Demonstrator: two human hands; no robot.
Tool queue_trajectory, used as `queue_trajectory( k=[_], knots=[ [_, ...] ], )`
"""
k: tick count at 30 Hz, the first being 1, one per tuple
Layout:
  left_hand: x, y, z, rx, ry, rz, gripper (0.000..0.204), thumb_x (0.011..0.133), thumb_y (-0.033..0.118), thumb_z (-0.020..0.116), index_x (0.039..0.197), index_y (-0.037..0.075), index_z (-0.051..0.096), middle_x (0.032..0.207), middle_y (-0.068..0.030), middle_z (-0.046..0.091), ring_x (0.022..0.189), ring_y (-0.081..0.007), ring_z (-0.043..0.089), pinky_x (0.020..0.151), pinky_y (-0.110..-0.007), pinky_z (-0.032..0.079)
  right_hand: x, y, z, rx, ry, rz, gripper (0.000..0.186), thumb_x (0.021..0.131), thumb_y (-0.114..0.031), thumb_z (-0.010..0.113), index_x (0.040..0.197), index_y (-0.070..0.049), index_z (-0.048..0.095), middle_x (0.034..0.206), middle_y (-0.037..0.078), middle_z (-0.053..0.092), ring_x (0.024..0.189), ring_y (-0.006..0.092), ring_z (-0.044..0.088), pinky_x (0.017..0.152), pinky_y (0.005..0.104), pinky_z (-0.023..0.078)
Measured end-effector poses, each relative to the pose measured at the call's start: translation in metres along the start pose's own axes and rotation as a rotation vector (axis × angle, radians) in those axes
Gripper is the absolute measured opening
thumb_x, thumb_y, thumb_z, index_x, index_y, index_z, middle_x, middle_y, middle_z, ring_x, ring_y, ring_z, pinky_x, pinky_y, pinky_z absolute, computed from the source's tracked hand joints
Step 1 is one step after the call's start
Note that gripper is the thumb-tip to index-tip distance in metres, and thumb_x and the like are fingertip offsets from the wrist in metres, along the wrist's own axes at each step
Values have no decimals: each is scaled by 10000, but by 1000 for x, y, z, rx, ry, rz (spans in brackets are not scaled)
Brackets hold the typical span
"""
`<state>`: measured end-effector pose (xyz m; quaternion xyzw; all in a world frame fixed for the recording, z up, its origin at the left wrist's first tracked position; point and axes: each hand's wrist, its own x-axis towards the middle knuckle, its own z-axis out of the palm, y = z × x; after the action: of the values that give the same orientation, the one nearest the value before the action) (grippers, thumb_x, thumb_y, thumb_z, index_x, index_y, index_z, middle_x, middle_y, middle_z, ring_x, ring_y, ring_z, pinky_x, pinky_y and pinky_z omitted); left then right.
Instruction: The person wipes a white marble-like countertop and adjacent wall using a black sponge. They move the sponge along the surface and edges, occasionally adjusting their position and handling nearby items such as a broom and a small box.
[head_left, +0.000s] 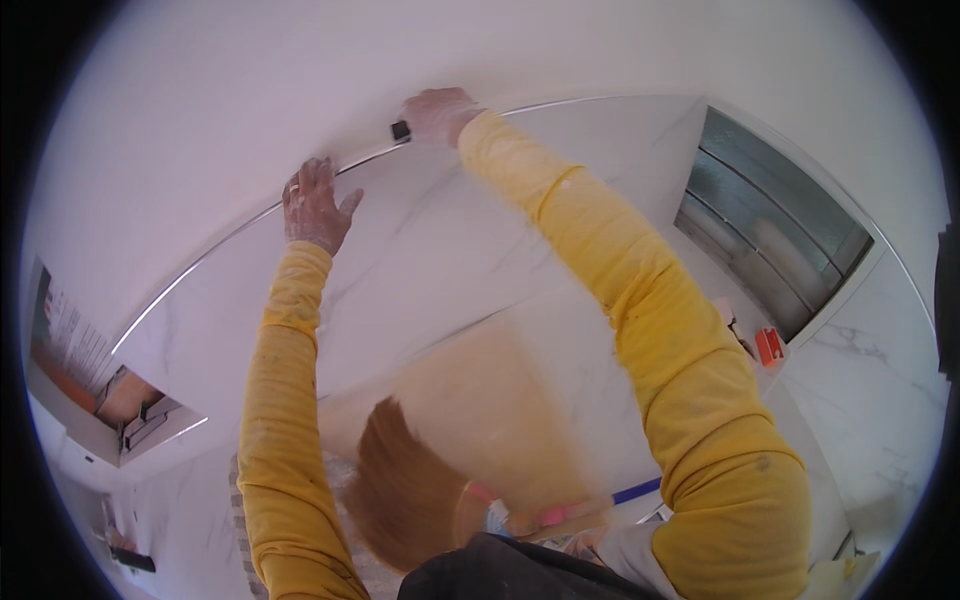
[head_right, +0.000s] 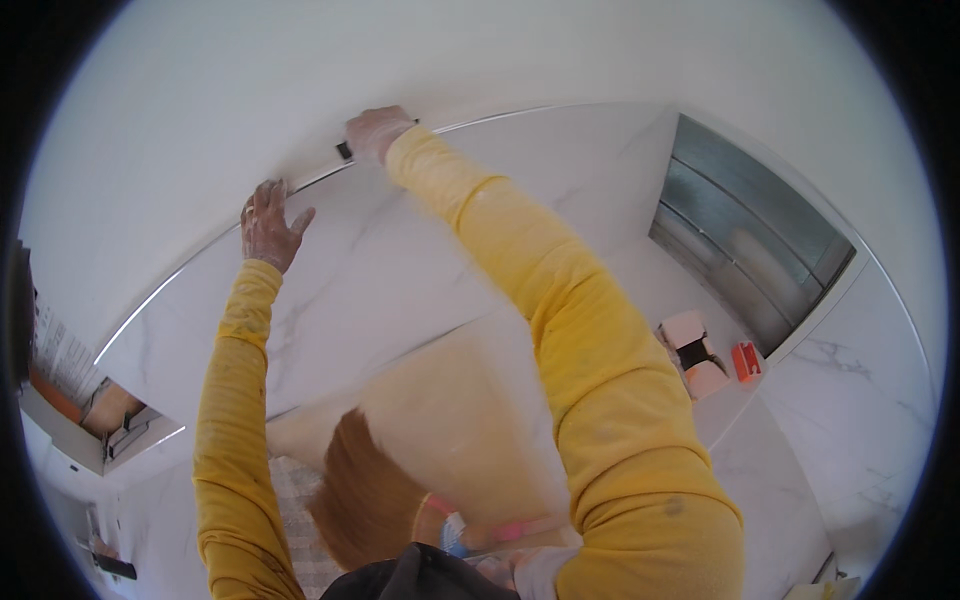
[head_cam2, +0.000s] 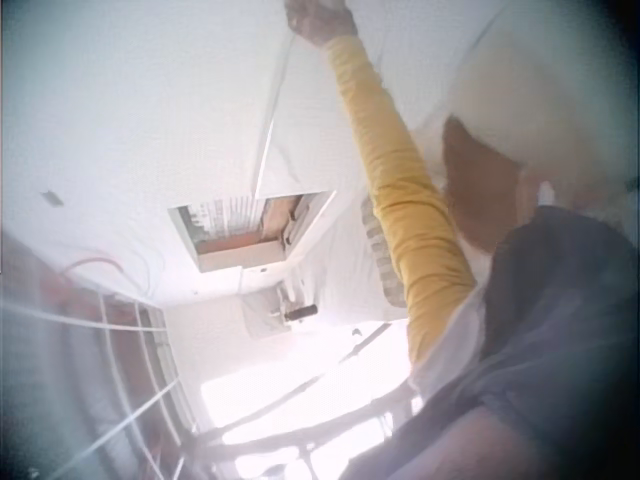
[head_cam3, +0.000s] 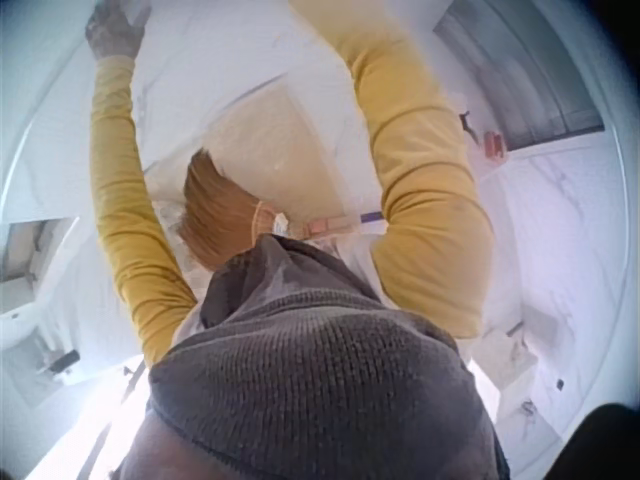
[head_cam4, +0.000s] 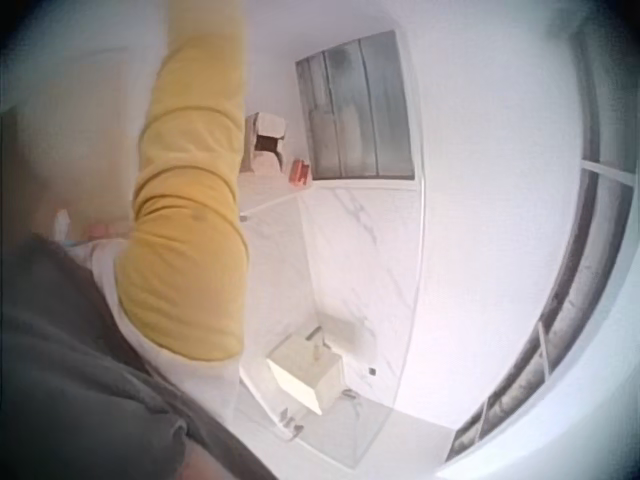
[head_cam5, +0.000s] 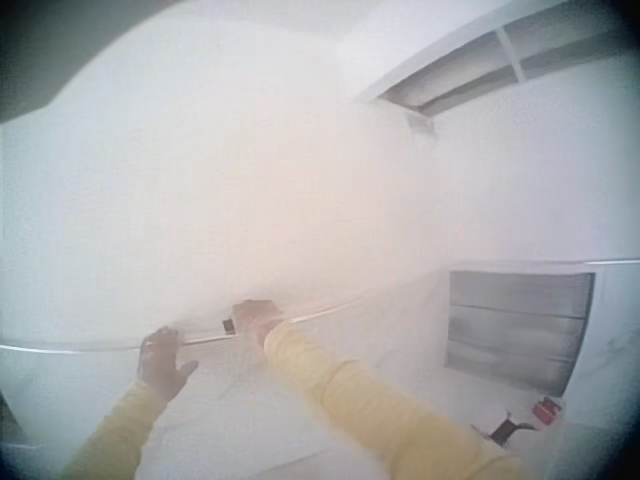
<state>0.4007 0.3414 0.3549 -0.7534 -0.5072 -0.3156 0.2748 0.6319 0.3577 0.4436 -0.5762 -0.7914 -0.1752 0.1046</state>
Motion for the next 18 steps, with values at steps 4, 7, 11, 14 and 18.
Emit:
queue_trajectory(
  k=[4,7,11,14,18],
  knots=[
    [25,60,6,77,-215,-180,651,842,367,755,1387,112,507,1420,-107,475,1325,-325,453,1105,-449,394,-35,137,24,-18,14,110,273,923,-169,506,1120,-140,693,1145,82,707,1095,294,666,912,453,540],
    [34,54,31,192,-91,-158,663,831,393,754,1378,116,503,1396,-115,496,1312,-343,466,1064,-459,435,-69,257,15,-173,5,368,308,952,-165,479,1176,-186,689,1179,56,695,1131,281,651,1000,426,498],
    [49,64,22,192,-263,-169,680,817,408,771,1381,133,508,1414,-146,490,1292,-374,487,1051,-477,450,-180,362,-1,-356,295,400,295,990,-166,472,1192,-181,687,1216,53,684,1106,291,650,1044,419,453],
    [33,16,49,294,-95,-108,679,826,410,768,1391,143,503,1390,-145,499,1289,-367,491,1029,-484,475,-288,366,7,-39,677,383,256,994,-225,516,1173,-151,684,1191,65,689,1096,318,643,1002,410,474],
    [49,44,45,307,-268,-184,732,845,444,740,1454,177,437,1378,-124,484,1298,-342,487,1011,-487,499,-494,334,-2,188,784,765,322,969,-283,601,1220,-91,664,1128,118,713,1027,286,680,894,345,531]
  ],
)
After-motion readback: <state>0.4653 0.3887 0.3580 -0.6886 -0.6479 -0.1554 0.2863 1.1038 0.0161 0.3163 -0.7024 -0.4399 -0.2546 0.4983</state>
